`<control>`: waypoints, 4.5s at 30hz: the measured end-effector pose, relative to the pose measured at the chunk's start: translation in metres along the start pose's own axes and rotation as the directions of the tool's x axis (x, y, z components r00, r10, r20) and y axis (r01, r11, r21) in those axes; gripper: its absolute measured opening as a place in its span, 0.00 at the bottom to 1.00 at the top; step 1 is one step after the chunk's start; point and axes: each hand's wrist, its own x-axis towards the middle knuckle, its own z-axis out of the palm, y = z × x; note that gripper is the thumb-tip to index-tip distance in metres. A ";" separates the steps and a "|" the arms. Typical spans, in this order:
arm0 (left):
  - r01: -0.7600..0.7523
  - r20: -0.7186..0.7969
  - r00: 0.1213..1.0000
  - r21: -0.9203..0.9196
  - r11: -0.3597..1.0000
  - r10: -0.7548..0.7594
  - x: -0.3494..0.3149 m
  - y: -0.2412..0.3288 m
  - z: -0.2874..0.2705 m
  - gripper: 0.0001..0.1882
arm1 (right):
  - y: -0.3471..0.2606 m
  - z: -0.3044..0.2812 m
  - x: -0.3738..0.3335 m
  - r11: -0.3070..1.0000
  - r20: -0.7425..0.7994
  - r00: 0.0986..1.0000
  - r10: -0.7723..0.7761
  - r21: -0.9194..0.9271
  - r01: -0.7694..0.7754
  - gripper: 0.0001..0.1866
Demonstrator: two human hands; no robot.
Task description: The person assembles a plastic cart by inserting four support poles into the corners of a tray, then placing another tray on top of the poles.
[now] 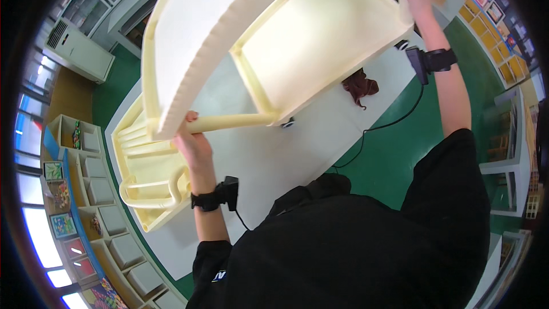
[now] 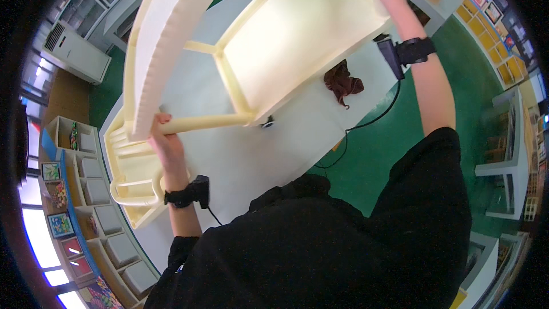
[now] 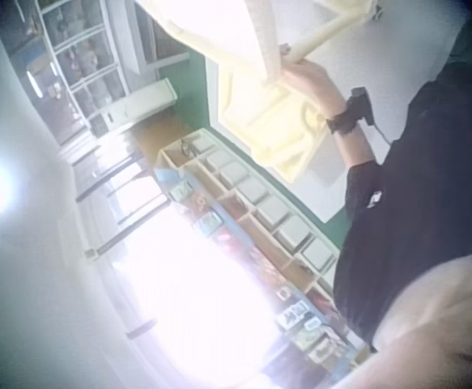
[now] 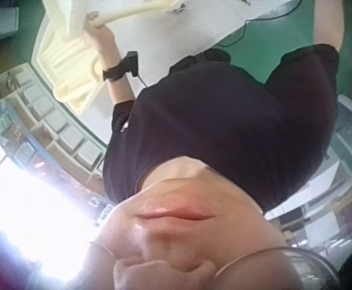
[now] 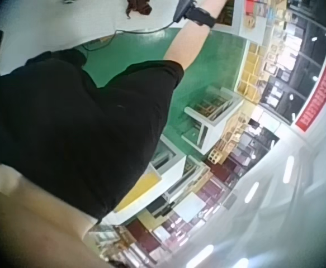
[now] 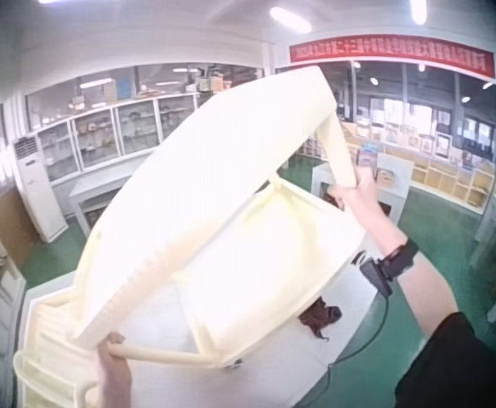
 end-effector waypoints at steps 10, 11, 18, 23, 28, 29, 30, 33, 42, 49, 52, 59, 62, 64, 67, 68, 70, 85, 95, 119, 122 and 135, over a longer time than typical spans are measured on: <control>-0.146 -0.038 0.987 0.211 0.967 0.158 0.029 0.047 0.015 0.03 | 0.099 0.048 -0.045 0.952 0.060 0.982 0.177 0.243 -0.186 0.07; -0.147 -0.056 0.985 0.223 0.964 0.164 0.032 0.047 0.012 0.03 | 0.103 0.055 -0.045 0.944 0.087 0.980 0.178 0.266 -0.195 0.07; -0.240 -0.068 0.961 0.280 0.930 0.268 0.045 0.057 -0.007 0.02 | 0.128 0.102 -0.066 0.882 0.182 0.943 0.279 0.339 -0.327 0.07; -0.160 -0.208 0.945 0.377 0.912 0.252 0.049 0.058 -0.003 0.03 | 0.142 0.109 -0.082 0.823 0.167 0.913 0.372 0.396 -0.408 0.05; -0.202 -0.147 0.953 0.336 0.920 0.263 0.038 0.064 0.007 0.06 | 0.145 0.108 -0.093 0.774 0.168 0.903 0.395 0.470 -0.426 0.05; -0.182 -0.146 0.960 0.324 0.928 0.239 0.035 0.066 0.005 0.06 | 0.144 0.110 -0.095 0.751 0.163 0.895 0.414 0.494 -0.438 0.05; -0.164 -0.162 0.961 0.327 0.931 0.226 0.034 0.066 0.007 0.06 | 0.143 0.107 -0.096 0.750 0.176 0.898 0.403 0.499 -0.435 0.05; -0.153 -0.174 0.960 0.329 0.932 0.219 0.034 0.067 0.011 0.05 | 0.141 0.105 -0.098 0.736 0.193 0.889 0.416 0.502 -0.454 0.06; -0.141 -0.215 0.949 0.370 0.918 0.232 0.044 0.068 0.009 0.05 | 0.147 0.112 -0.096 0.800 0.259 0.896 0.361 0.408 -0.440 0.07; -0.203 -0.094 0.965 0.323 0.924 0.245 0.045 0.066 0.001 0.04 | 0.137 0.095 -0.104 0.744 0.269 0.879 0.393 0.469 -0.476 0.07; -0.240 -0.065 0.961 0.275 0.931 0.267 0.042 0.066 0.007 0.04 | 0.133 0.088 -0.107 0.744 0.267 0.878 0.397 0.467 -0.478 0.08; -0.264 -0.045 0.953 0.352 0.898 0.298 0.045 0.067 0.005 0.04 | 0.135 0.090 -0.107 0.757 0.235 0.889 0.392 0.468 -0.457 0.07; -0.216 -0.133 0.950 0.375 0.902 0.283 0.045 0.063 0.013 0.03 | 0.147 0.092 -0.102 0.770 0.185 0.893 0.410 0.456 -0.447 0.07; -0.210 -0.125 0.946 0.463 0.861 0.298 0.045 0.067 0.002 0.02 | 0.146 0.101 -0.100 0.768 0.178 0.897 0.405 0.466 -0.439 0.07; -0.188 -0.075 0.962 0.514 0.837 0.262 0.035 0.061 -0.010 0.05 | 0.152 0.104 -0.102 0.781 0.198 0.897 0.395 0.441 -0.441 0.08; -0.165 -0.099 0.963 0.522 0.837 0.252 0.028 0.060 -0.010 0.09 | 0.154 0.105 -0.104 0.780 0.199 0.895 0.399 0.440 -0.445 0.08; -0.072 -0.148 0.971 0.569 0.819 0.188 0.011 0.063 -0.009 0.11 | 0.158 0.109 -0.109 0.774 0.219 0.890 0.399 0.441 -0.455 0.07; 0.356 -0.384 0.918 0.691 0.629 -0.098 -0.123 0.096 -0.121 0.10 | 0.171 0.096 -0.101 0.860 0.245 0.905 0.347 0.302 -0.411 0.08; 0.368 -0.380 0.908 0.519 0.772 -0.178 -0.121 0.090 -0.199 0.08 | 0.061 0.105 -0.202 0.992 -0.185 0.980 0.079 -0.080 -0.095 0.12; 0.230 -0.333 0.939 0.409 0.883 -0.091 -0.159 0.081 -0.324 0.03 | -0.107 0.491 -0.320 0.918 0.969 0.247 -0.027 -0.074 0.389 0.21; 0.300 -0.437 0.890 0.349 0.888 -0.129 -0.177 0.084 -0.340 0.03 | -0.096 0.501 -0.320 0.890 0.973 0.227 0.036 -0.134 0.436 0.22; 0.281 -0.532 0.847 0.410 0.868 -0.023 -0.205 0.097 -0.352 0.02 | -0.101 0.511 -0.327 0.753 0.969 0.222 0.108 -0.226 0.618 0.09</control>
